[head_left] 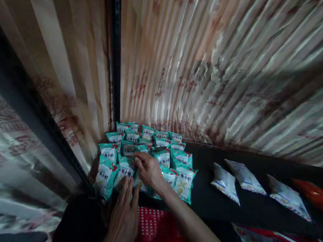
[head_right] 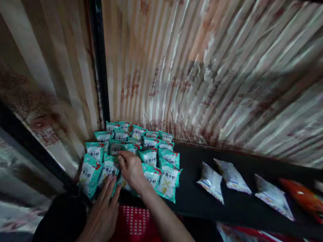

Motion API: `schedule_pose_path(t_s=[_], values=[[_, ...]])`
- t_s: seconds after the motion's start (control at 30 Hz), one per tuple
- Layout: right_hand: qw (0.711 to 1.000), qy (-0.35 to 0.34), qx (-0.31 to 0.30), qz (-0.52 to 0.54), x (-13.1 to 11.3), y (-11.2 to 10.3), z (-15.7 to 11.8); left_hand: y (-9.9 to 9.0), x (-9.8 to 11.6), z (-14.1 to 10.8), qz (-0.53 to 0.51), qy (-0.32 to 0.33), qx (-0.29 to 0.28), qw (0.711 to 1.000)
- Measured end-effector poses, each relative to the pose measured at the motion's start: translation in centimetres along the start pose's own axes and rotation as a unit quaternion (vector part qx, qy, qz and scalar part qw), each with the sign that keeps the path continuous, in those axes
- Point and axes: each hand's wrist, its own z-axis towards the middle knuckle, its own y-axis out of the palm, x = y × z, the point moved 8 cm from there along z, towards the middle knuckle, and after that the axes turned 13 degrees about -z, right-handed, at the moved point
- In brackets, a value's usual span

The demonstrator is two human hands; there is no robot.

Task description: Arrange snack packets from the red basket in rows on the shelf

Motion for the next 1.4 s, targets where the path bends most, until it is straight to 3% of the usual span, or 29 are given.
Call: schedule_pose_path(t_s=[0.2,0.37,0.6,0.87,1.13,1.4], values=[[1.0,0.011,-0.003,0.014,-0.1,0.3,-2.5,0.5,-1.1,-1.0,-0.02,-0.013,0.007,1.0],[0.999,-0.013,-0.014,-0.029,-1.0,0.4,-3.0,0.6,-1.4,-0.6,-0.038,-0.022,-0.003,0.999],[0.985,-0.015,-0.082,-0.153,-1.8,1.4,-2.4,1.3,-1.8,-0.4,-0.046,-0.038,-0.01,0.998],[0.945,0.023,-0.182,-0.27,-2.5,2.6,-1.3,1.5,-2.3,-0.3,-0.018,-0.047,-0.009,0.999],[0.949,0.016,-0.21,-0.233,-2.8,4.3,-0.4,1.0,-1.8,-0.4,-0.013,-0.018,-0.006,1.0],[0.939,0.012,-0.216,-0.268,-2.5,2.9,0.2,1.5,-2.4,0.2,0.014,-0.027,-0.002,1.0]])
